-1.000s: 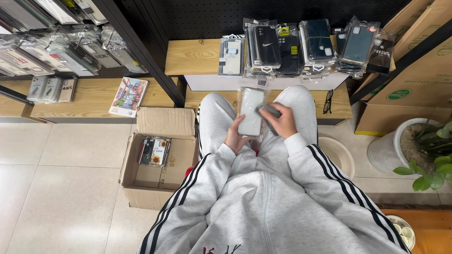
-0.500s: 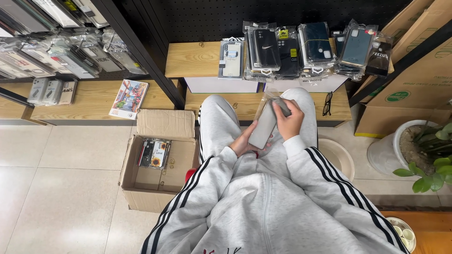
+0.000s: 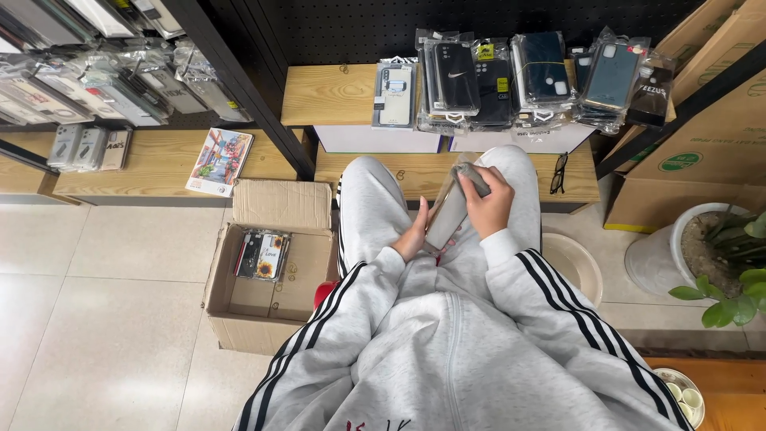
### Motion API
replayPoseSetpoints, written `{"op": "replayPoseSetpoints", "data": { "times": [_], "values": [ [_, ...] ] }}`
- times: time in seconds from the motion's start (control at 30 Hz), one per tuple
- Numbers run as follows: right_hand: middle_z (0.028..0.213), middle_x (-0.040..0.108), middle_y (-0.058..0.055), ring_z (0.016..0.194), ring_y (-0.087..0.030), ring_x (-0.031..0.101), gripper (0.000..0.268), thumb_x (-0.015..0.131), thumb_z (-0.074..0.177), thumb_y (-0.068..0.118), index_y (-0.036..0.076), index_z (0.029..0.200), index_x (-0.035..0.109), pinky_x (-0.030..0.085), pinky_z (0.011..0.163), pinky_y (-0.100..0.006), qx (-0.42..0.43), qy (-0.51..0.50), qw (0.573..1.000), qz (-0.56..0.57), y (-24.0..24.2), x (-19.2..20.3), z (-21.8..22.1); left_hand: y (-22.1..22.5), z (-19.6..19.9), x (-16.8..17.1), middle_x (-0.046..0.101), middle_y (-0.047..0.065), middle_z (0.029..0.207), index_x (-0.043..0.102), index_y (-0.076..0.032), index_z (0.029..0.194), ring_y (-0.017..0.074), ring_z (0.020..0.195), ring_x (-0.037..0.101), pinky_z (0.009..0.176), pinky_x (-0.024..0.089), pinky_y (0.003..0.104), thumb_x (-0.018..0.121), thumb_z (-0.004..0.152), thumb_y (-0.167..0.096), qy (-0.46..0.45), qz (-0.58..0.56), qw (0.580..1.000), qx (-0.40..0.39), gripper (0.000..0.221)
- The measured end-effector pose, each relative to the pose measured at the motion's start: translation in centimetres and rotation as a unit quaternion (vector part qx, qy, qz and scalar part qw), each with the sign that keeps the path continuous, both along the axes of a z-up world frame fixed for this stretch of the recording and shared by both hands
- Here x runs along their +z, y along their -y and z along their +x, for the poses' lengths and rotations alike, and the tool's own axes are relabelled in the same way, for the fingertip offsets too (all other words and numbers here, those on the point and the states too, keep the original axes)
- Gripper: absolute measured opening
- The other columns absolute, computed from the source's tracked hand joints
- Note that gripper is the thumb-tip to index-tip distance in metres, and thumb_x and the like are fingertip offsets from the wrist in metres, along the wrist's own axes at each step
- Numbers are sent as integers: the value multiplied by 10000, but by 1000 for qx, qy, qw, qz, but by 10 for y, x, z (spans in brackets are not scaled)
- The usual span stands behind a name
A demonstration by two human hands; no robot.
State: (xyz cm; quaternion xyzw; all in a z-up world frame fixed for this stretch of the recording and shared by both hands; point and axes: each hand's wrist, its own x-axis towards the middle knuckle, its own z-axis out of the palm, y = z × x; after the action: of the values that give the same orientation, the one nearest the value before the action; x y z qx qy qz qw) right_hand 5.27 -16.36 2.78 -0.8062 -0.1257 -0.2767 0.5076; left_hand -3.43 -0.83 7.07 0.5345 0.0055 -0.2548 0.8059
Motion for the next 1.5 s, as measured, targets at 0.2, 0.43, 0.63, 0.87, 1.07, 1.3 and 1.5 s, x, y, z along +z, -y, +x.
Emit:
{"op": "replayPoseSetpoints", "data": {
  "times": [0.2, 0.43, 0.63, 0.87, 1.07, 1.3, 1.5],
  "values": [
    [812, 736, -141, 798, -325, 727, 169, 826, 823, 50, 20, 978, 766, 541, 735, -390, 236, -66, 968, -51, -35, 3, -22, -10, 39, -105, 427, 242, 1531, 363, -31, 1555, 427, 1381, 446, 1078, 411, 630, 292, 889, -902, -47, -165, 967, 189, 1098],
    [784, 712, -125, 750, -303, 706, 177, 840, 800, 48, 74, 969, 797, 524, 693, -388, 316, -58, 946, -48, -40, 20, -33, -45, 75, -129, 510, 209, 1469, 472, -103, 1497, 433, 1249, 574, 1036, 487, 589, 491, 982, -710, -63, -259, 907, 326, 795],
    [834, 653, -141, 795, -289, 651, 185, 884, 918, 72, 2, 979, 723, 454, 727, -373, 172, -40, 984, -39, -11, -14, 0, -139, 53, -88, 612, 278, 1329, 541, -57, 1360, 494, 1052, 689, 841, 565, 670, 442, 947, -753, -57, -282, 913, 288, 816],
    [968, 647, -221, 898, -332, 621, 209, 773, 1090, 49, -150, 1119, 715, 496, 834, -430, 106, -11, 990, -89, -19, -18, 5, -265, -5, -109, 576, 95, 1391, 410, -194, 1464, 246, 1007, 710, 762, 605, 364, 513, 891, -569, -98, 19, 901, 422, 693],
    [1000, 670, -258, 916, -355, 643, 153, 794, 1092, -51, -175, 1168, 745, 525, 836, -441, 96, -18, 985, -143, -31, -26, 8, -340, -61, -281, 485, 76, 1109, 214, -263, 1579, 278, 885, 473, 776, 460, 412, 652, 946, -445, -21, 442, 784, 436, 790],
    [993, 658, -270, 909, -357, 624, 156, 815, 1113, -109, -215, 1212, 757, 495, 806, -450, 89, -37, 978, -184, -34, -48, 21, -384, -73, -357, 458, 210, 1323, 188, -331, 1568, 465, 1163, 548, 1025, 418, 526, 822, 803, -415, -188, 608, 703, 318, 997],
    [1010, 653, -283, 915, -367, 634, 179, 802, 1127, -81, -221, 1222, 743, 503, 809, -453, 84, -67, 974, -201, -45, -49, 25, -373, -53, -381, 411, 272, 1482, 231, -238, 1553, 434, 1301, 483, 1098, 412, 547, 895, 745, -338, -228, 610, 739, 172, 1051]
  ]
}}
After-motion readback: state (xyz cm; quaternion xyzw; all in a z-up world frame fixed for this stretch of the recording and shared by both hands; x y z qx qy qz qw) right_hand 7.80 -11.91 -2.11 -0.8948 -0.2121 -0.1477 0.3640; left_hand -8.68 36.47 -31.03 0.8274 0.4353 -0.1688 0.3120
